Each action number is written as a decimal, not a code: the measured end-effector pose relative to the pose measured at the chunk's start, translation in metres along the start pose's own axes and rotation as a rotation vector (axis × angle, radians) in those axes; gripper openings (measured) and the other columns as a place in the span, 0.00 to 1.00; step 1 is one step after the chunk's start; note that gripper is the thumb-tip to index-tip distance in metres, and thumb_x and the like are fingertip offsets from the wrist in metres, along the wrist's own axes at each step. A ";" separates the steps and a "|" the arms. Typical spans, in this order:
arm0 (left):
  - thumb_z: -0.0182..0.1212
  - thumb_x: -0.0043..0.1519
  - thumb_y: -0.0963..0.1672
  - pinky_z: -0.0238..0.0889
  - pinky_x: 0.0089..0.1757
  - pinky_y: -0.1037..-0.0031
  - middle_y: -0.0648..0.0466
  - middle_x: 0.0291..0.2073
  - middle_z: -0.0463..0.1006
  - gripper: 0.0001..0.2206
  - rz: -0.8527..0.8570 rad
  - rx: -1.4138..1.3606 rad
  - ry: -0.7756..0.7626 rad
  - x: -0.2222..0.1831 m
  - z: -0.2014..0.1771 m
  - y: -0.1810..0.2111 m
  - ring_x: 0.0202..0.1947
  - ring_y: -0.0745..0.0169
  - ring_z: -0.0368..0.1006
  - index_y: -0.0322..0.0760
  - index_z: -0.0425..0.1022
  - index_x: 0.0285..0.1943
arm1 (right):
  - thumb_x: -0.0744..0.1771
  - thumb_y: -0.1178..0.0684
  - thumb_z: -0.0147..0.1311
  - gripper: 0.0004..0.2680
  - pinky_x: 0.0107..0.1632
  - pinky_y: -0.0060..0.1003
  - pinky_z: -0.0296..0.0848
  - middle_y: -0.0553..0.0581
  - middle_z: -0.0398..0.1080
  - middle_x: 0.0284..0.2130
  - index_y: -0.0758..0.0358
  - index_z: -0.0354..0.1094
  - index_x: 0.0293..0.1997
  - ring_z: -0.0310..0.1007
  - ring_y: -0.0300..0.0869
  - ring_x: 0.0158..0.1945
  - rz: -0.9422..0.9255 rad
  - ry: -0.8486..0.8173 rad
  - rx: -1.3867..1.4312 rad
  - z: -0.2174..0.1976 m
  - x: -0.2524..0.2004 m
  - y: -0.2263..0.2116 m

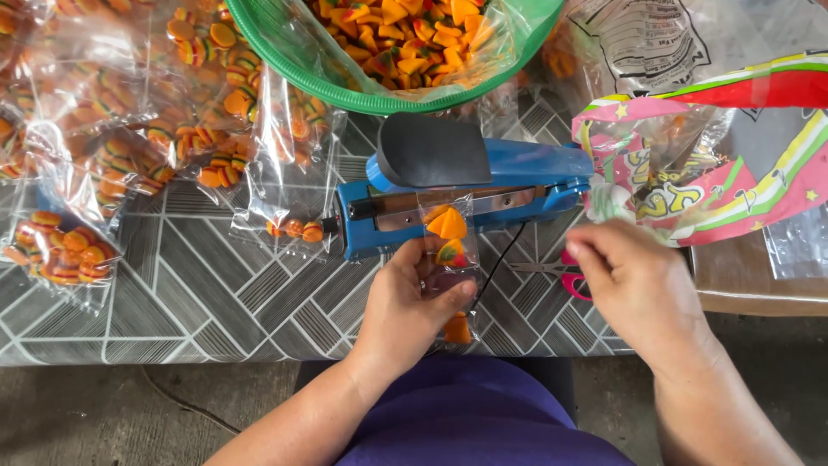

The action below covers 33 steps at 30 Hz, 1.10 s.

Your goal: Sealing small plastic bags filled with snacks using a manual heat sealer and trimming them with scissors.

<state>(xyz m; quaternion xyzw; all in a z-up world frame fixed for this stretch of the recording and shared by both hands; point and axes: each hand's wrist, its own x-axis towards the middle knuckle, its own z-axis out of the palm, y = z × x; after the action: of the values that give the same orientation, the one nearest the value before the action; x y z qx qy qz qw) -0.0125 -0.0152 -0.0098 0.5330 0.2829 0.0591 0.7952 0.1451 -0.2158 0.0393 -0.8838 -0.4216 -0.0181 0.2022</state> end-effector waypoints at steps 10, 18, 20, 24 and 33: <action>0.64 0.58 0.35 0.79 0.42 0.73 0.45 0.50 0.81 0.29 0.252 0.072 0.045 -0.020 -0.001 -0.020 0.42 0.58 0.85 0.38 0.53 0.65 | 0.64 0.62 0.57 0.18 0.56 0.47 0.71 0.54 0.75 0.51 0.60 0.69 0.62 0.69 0.52 0.51 -0.043 -0.260 -0.171 0.031 -0.032 0.065; 0.64 0.60 0.33 0.85 0.34 0.78 0.50 0.51 0.74 0.21 0.410 0.122 -0.071 -0.020 -0.004 -0.024 0.43 0.62 0.83 0.39 0.73 0.62 | 0.61 0.49 0.65 0.14 0.40 0.29 0.70 0.39 0.77 0.25 0.40 0.76 0.50 0.74 0.33 0.28 0.409 -0.686 -0.136 0.010 -0.010 0.052; 0.65 0.59 0.33 0.83 0.39 0.79 0.51 0.51 0.75 0.22 0.416 0.146 -0.062 -0.019 -0.005 -0.025 0.43 0.62 0.85 0.39 0.73 0.62 | 0.61 0.56 0.66 0.14 0.36 0.28 0.66 0.43 0.72 0.23 0.49 0.79 0.51 0.67 0.33 0.27 0.438 -0.713 0.128 0.006 -0.008 0.061; 0.66 0.59 0.33 0.80 0.46 0.80 0.54 0.44 0.76 0.20 0.443 0.172 -0.017 -0.016 -0.003 -0.025 0.42 0.65 0.84 0.40 0.76 0.60 | 0.62 0.67 0.66 0.17 0.32 0.28 0.64 0.49 0.57 0.21 0.60 0.82 0.56 0.56 0.36 0.25 0.423 -0.856 0.540 -0.007 0.012 0.070; 0.64 0.60 0.32 0.82 0.44 0.79 0.53 0.45 0.76 0.18 0.376 0.104 -0.010 -0.013 0.000 -0.024 0.40 0.62 0.86 0.39 0.78 0.57 | 0.54 0.63 0.80 0.18 0.24 0.26 0.52 0.49 0.70 0.21 0.63 0.85 0.47 0.42 0.33 0.19 0.281 -1.010 0.621 0.003 0.055 0.047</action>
<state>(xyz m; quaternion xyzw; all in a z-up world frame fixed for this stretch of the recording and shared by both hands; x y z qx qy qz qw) -0.0284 -0.0303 -0.0256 0.6173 0.1773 0.1893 0.7427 0.2153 -0.2005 0.0318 -0.7299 -0.3304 0.5541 0.2258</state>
